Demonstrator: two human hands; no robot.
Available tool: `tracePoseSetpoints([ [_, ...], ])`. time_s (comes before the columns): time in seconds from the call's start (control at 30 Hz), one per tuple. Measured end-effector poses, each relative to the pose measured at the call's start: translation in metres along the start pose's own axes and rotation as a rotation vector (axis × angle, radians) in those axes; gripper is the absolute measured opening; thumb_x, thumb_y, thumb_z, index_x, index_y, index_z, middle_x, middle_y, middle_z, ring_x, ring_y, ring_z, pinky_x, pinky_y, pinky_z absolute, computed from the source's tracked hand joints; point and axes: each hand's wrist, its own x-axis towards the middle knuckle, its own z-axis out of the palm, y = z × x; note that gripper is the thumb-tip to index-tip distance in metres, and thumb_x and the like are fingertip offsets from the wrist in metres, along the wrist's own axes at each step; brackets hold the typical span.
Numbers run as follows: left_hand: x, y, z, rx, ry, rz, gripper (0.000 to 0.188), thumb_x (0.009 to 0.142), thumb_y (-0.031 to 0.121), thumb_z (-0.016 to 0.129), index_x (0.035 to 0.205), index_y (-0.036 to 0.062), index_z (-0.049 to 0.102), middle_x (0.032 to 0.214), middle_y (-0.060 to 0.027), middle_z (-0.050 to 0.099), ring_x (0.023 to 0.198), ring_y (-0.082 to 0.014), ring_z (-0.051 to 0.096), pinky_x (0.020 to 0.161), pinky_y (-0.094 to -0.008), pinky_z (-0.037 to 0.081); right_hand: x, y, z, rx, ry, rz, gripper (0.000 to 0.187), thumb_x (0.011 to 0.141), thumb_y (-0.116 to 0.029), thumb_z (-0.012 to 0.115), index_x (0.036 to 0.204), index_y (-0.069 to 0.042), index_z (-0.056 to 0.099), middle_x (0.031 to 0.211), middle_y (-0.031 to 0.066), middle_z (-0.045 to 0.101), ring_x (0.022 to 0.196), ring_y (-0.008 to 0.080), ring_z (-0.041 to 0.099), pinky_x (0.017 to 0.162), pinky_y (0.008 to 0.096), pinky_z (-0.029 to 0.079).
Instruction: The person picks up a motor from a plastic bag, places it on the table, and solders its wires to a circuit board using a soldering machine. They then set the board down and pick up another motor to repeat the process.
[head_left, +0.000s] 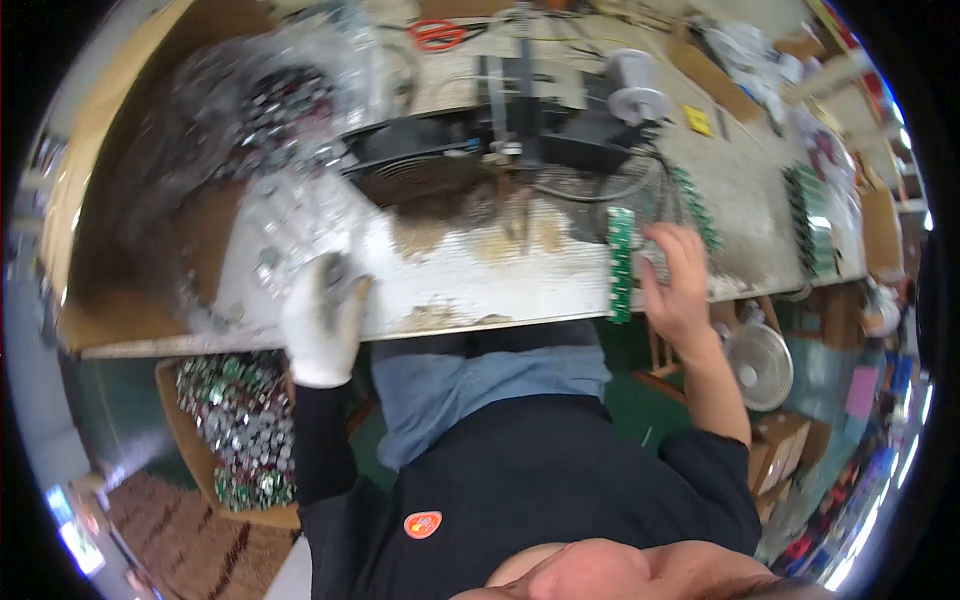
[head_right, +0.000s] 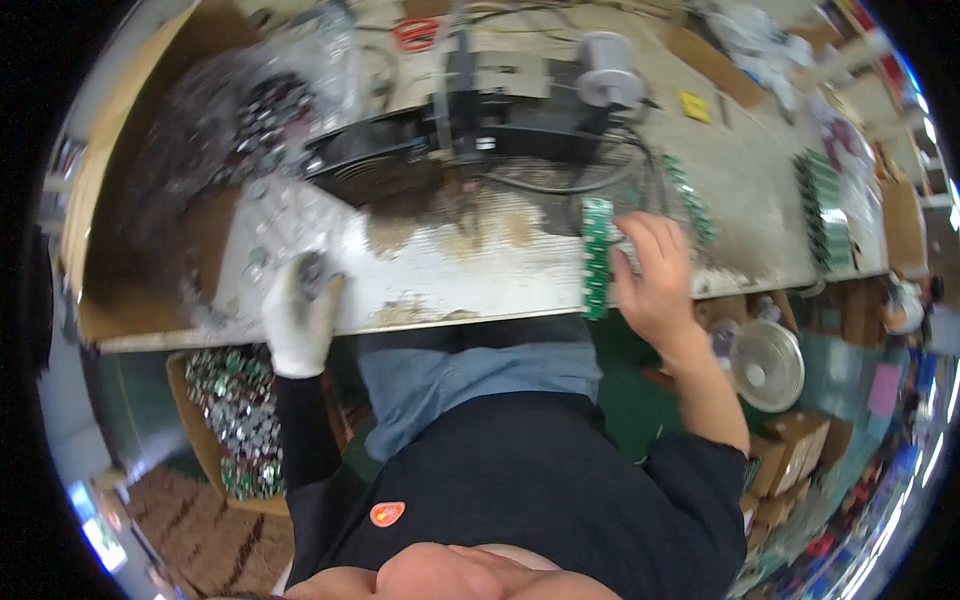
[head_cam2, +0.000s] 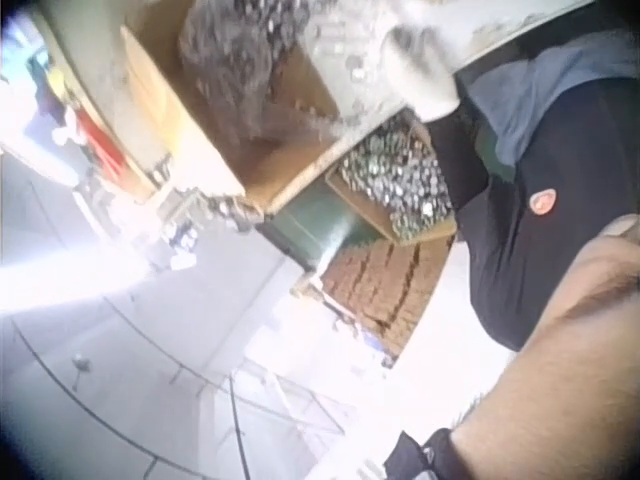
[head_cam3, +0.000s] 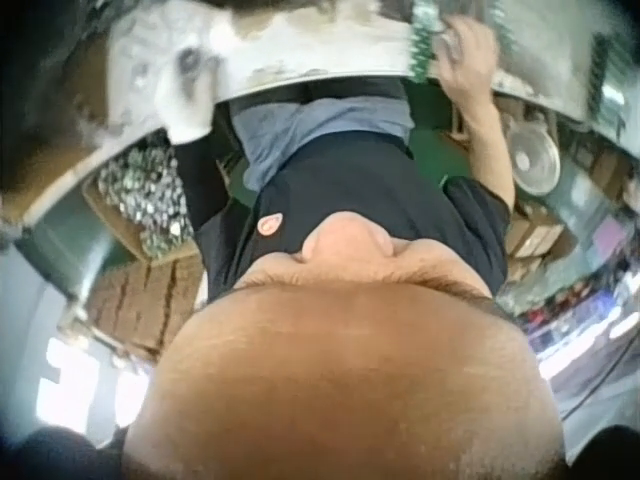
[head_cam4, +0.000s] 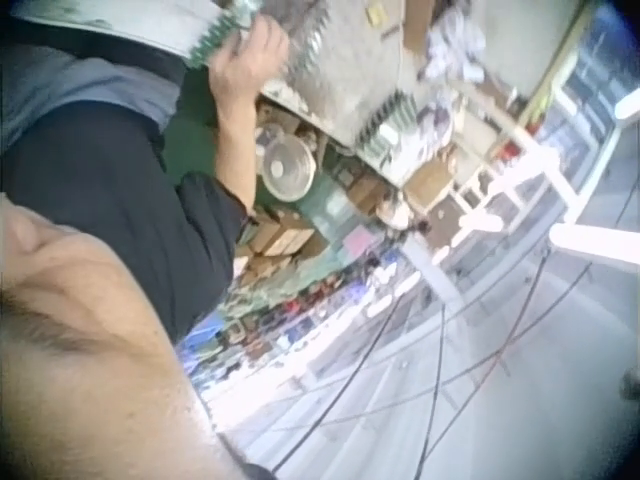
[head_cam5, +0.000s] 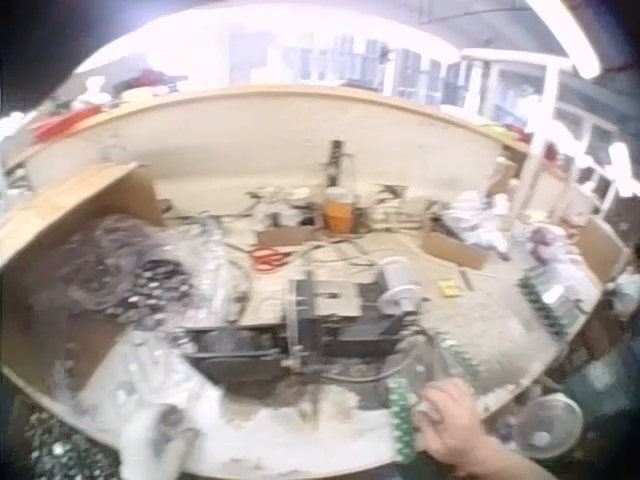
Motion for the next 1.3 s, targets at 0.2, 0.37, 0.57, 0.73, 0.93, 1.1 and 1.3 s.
tracePoseSetpoints([
  [0.2,0.008,0.003,0.012,0.124,0.055,-0.005,0.039,0.074,0.010,0.075,0.109,0.0009,0.059,0.098,-0.0162,0.066,0.089,-0.0301,0.066,0.077,-0.0349,0.051,0.000,-0.014,-0.015,-0.105,-0.542,-0.355,0.029,0.066,0.001,0.057,0.093,-0.006,0.064,0.108,0.0082,0.060,0.117,0.0312,0.051,0.105,0.0542,0.033],
  [0.37,0.018,0.014,0.006,0.133,0.000,-0.148,0.030,0.076,0.008,0.072,0.103,0.0014,0.061,0.092,-0.0164,0.068,0.085,-0.0290,0.068,0.074,-0.0338,0.052,0.003,-0.008,-0.020,-0.087,-0.383,-0.373,0.021,0.063,-0.001,0.062,0.084,-0.005,0.061,0.091,0.0081,0.058,0.098,0.0296,0.056,0.097,0.0520,0.040],
  [0.57,-0.005,0.007,-0.010,-0.169,0.005,-0.245,0.027,0.080,-0.001,0.067,0.106,-0.0045,0.062,0.086,-0.0105,0.068,0.074,-0.0110,0.062,0.068,-0.0237,0.048,-0.005,0.001,-0.032,0.139,0.010,-0.189,0.030,0.063,0.009,0.068,0.091,0.002,0.059,0.091,0.0148,0.057,0.087,0.0332,0.056,0.081,0.0426,0.045],
  [0.73,-0.012,0.030,-0.014,-0.159,0.019,-0.247,0.021,0.084,0.002,0.065,0.105,-0.0031,0.066,0.084,-0.0093,0.062,0.069,-0.0140,0.057,0.065,-0.0240,0.045,-0.026,0.009,-0.030,0.470,0.294,0.063,0.026,0.081,0.014,0.060,0.105,0.006,0.057,0.106,0.0172,0.057,0.092,0.0219,0.056,0.084,0.0317,0.046],
  [0.93,-0.013,0.051,0.018,-0.338,-0.051,-0.200,0.014,0.089,0.007,0.063,0.098,-0.0031,0.067,0.083,-0.0104,0.060,0.066,-0.0155,0.057,0.062,-0.0257,0.044,-0.032,-0.017,0.016,1.066,0.000,0.673,0.025,0.089,-0.001,0.063,0.113,0.000,0.056,0.079,0.0036,0.064,0.060,0.0089,0.059,0.049,0.0202,0.043],
  [1.1,-0.014,0.076,0.041,-0.690,-0.263,-0.445,0.024,0.092,0.014,0.062,0.103,-0.0079,0.064,0.082,-0.0041,0.061,0.066,-0.0076,0.054,0.061,-0.0212,0.043,-0.014,-0.039,0.036,1.081,-0.246,0.716,0.014,0.089,-0.005,0.065,0.099,0.002,0.058,0.078,0.0024,0.064,0.064,0.0039,0.056,0.053,0.0190,0.042],
  [1.3,-0.006,0.093,0.061,-0.657,-0.244,-0.358,0.018,0.086,0.010,0.066,0.096,-0.0051,0.068,0.079,-0.0085,0.061,0.066,-0.0120,0.055,0.061,-0.0253,0.043,-0.004,-0.049,0.051,1.092,-0.405,0.764,0.017,0.089,-0.010,0.066,0.100,0.000,0.058,0.066,0.0006,0.062,0.054,0.0027,0.054,0.045,0.0185,0.038],
])
